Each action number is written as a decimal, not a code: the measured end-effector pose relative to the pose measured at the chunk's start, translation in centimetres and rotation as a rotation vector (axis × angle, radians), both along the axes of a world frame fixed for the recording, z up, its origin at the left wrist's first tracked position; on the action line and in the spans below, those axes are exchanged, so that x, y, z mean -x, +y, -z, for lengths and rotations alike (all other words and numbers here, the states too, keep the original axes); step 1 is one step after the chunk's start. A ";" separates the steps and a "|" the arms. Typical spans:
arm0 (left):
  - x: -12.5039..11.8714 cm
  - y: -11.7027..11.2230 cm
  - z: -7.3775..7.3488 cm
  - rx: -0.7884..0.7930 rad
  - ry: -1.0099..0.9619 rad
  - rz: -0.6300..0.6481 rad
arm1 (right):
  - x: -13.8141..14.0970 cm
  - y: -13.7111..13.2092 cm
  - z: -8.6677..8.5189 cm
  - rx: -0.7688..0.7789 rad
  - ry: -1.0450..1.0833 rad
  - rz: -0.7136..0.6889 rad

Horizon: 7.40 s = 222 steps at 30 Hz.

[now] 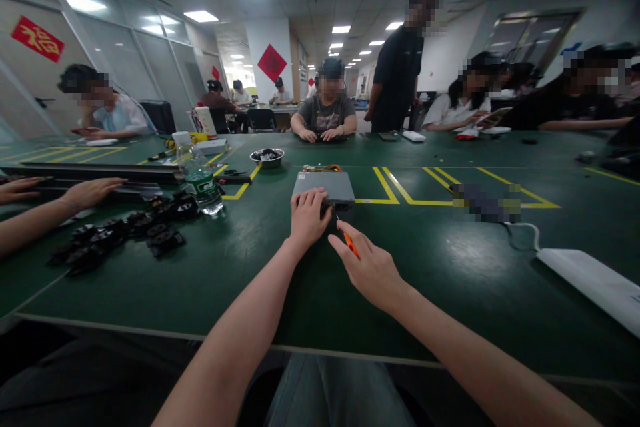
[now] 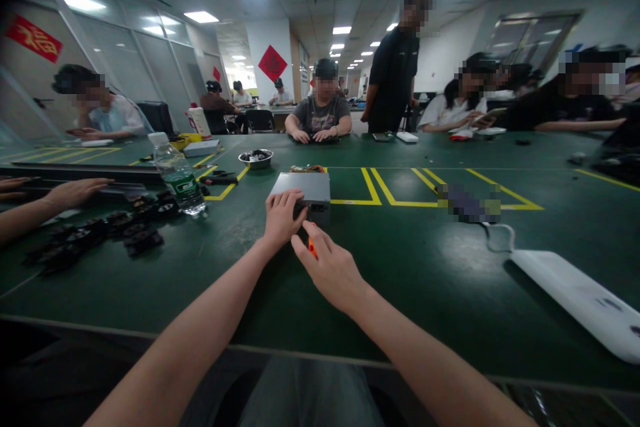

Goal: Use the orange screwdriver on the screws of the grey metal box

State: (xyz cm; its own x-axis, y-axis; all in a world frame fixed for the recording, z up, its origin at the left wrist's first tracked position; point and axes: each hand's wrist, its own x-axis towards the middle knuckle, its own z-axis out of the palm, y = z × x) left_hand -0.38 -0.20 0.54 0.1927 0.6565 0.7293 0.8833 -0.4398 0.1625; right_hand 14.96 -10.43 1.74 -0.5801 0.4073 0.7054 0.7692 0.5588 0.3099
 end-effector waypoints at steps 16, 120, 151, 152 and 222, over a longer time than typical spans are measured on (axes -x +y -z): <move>0.0 -0.1 0.0 0.006 0.005 0.001 | 0.0 0.0 0.2 -0.049 0.014 0.058; 0.1 0.0 -0.1 0.034 -0.004 0.014 | -3.3 0.6 -0.3 -0.082 0.171 0.007; 0.0 -0.2 -0.2 0.014 -0.004 0.016 | -2.2 -0.2 -0.2 -0.074 0.089 0.210; 0.0 -0.3 -0.2 0.016 -0.003 0.017 | -2.3 -0.3 -0.3 -0.081 0.103 0.229; 0.0 -0.1 -0.2 0.043 -0.008 0.004 | -1.8 -0.5 0.1 -0.029 0.075 0.202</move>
State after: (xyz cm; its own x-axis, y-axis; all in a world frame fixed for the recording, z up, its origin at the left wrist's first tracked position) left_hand -0.33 -0.35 0.71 0.1896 0.6862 0.7022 0.8802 -0.4357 0.1882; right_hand 16.71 -10.88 1.59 -0.4337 0.4889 0.7569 0.8864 0.3822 0.2610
